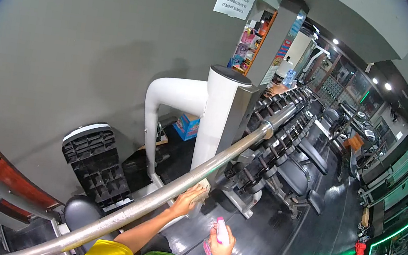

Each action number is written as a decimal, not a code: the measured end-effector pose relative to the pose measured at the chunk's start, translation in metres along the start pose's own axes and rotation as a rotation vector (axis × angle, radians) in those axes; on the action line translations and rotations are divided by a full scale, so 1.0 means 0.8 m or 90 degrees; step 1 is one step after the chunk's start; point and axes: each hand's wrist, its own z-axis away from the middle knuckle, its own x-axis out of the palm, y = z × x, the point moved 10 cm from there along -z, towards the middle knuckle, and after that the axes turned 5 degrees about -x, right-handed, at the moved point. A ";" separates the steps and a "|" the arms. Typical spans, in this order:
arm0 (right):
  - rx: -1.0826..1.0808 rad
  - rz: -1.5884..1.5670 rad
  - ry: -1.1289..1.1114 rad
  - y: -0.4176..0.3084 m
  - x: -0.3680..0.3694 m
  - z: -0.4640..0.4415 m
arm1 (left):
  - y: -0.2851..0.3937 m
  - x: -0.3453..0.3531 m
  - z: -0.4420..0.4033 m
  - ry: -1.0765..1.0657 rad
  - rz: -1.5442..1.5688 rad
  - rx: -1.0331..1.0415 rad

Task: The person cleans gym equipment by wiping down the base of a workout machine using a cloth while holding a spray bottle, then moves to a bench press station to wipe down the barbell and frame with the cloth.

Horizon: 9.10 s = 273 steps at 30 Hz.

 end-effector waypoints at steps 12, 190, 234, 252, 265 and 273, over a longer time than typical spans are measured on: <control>-0.133 -0.046 -0.257 -0.033 0.032 -0.015 | -0.007 -0.087 0.071 0.064 0.150 -0.345; -0.053 -0.239 -0.386 0.093 -0.067 -0.085 | -0.082 0.066 0.053 0.683 0.351 -0.515; -0.046 -0.352 -0.377 0.075 -0.053 -0.084 | 0.056 -0.002 -0.033 0.412 -0.017 -0.174; -0.050 -0.342 -0.378 0.066 -0.042 -0.079 | 0.091 -0.074 -0.112 0.448 0.141 -0.210; -0.033 -0.351 -0.380 0.056 -0.031 -0.072 | -0.005 0.025 0.014 0.383 0.045 -0.302; -0.067 -0.354 -0.361 0.033 -0.041 -0.083 | -0.019 -0.138 -0.064 0.723 0.452 -0.244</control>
